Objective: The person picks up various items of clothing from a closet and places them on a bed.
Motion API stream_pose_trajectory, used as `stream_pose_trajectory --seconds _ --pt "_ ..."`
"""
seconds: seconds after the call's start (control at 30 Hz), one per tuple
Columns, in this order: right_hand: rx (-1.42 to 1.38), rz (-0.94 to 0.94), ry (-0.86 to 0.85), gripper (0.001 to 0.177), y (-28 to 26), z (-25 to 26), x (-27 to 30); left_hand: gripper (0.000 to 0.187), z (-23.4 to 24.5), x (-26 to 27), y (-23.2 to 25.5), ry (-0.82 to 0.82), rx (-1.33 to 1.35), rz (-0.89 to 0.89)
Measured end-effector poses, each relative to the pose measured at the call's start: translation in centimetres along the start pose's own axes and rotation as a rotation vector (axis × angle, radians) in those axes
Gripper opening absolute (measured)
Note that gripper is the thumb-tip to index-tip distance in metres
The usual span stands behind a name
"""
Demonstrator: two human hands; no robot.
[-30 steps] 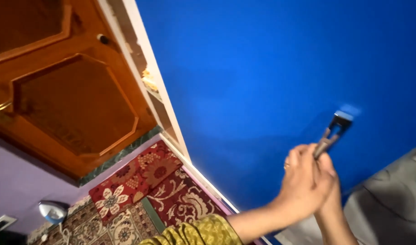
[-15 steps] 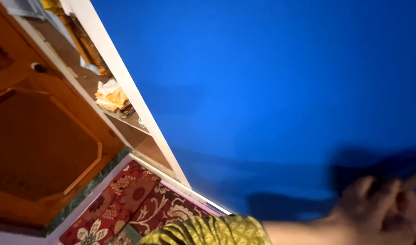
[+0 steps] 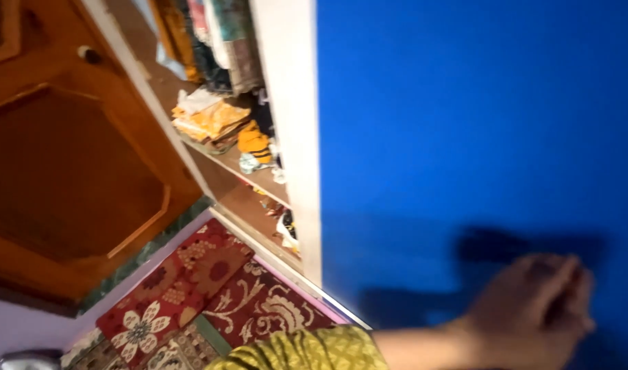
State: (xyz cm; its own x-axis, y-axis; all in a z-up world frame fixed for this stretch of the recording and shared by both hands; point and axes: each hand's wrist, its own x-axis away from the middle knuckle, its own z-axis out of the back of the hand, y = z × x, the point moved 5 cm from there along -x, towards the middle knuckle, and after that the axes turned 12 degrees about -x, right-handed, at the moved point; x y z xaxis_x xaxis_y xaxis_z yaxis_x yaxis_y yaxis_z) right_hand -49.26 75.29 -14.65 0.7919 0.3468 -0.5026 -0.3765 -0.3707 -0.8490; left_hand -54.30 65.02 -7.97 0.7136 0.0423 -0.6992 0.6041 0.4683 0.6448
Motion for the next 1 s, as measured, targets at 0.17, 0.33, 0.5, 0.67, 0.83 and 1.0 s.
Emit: stream_pose_trajectory --seconds 0.17,0.33,0.5,0.67,0.83,1.0 --pt "0.008 0.032 -0.073 0.053 3.2 -16.1 -7.2 0.036 19.8 2.1 -0.8 0.175 -0.155 0.085" --pt "0.022 0.043 -0.094 0.056 5.4 -34.4 -11.4 0.067 35.7 8.3 -4.9 0.297 -0.293 0.248" --pt "0.35 0.096 -0.268 0.062 6.8 -47.2 -10.4 0.06 47.8 12.9 -8.3 0.3 -0.373 0.613" --pt "0.311 -0.02 -0.326 0.065 8.7 -53.9 -12.0 0.055 54.0 15.2 -11.5 0.363 -0.323 0.698" --pt "0.366 -0.074 -0.363 0.068 14.3 -57.0 -14.6 0.057 56.9 15.2 -16.5 0.392 -0.283 0.759" --pt "0.388 -0.105 -0.281 0.07 20.7 -57.5 -19.3 0.06 59.4 11.5 -23.5 0.271 -0.24 0.763"
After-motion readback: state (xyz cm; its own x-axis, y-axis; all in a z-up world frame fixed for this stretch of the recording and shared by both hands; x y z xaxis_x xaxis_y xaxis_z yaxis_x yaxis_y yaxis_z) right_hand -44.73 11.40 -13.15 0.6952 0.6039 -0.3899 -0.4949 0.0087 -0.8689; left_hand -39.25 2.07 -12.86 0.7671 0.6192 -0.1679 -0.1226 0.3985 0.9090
